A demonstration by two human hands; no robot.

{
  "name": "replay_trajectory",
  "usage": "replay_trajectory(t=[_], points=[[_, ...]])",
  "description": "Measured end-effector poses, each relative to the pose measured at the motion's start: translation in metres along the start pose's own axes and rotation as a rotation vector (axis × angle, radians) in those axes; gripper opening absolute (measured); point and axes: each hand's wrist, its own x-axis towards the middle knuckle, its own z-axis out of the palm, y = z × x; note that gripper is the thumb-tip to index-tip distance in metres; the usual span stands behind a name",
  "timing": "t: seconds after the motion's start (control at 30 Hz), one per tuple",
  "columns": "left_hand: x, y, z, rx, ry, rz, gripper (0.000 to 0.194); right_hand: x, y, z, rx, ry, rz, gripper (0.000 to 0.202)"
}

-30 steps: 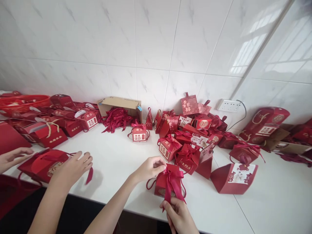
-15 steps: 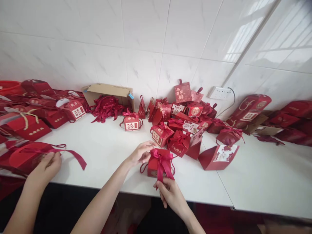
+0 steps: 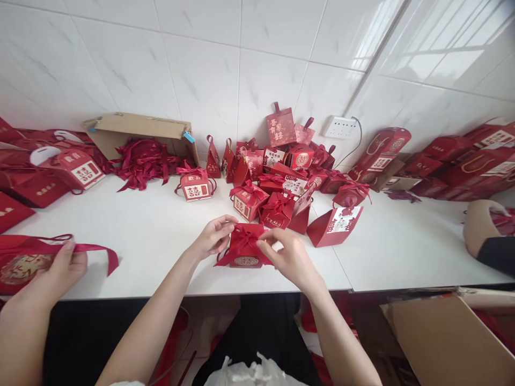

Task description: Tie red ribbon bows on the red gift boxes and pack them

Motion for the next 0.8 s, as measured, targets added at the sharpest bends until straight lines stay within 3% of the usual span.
replay_trajectory(t=[0.1, 0.27, 0.4, 0.53, 0.7, 0.8], points=[[0.002, -0.003, 0.003, -0.017, -0.039, 0.007, 0.045, 0.027, 0.012, 0.013, -0.126, 0.112, -0.174, 0.012], [0.003, -0.013, 0.004, -0.117, -0.048, 0.01, 0.042, 0.044, 0.026, 0.031, -0.17, -0.081, -0.191, 0.012], [0.0, -0.016, 0.004, -0.208, -0.043, 0.002, 0.036, 0.044, 0.033, 0.031, -0.176, -0.099, -0.208, 0.013], [-0.003, -0.01, 0.006, -0.219, -0.007, -0.007, 0.034, 0.039, 0.04, 0.024, -0.103, -0.109, -0.265, 0.029], [-0.007, 0.002, 0.006, 0.035, 0.025, -0.034, 0.034, 0.014, 0.036, 0.023, -0.295, 0.073, -0.473, 0.044], [-0.009, 0.009, 0.006, 0.204, 0.064, -0.021, 0.029, 0.001, 0.036, 0.035, -0.433, 0.042, -0.614, 0.042]])
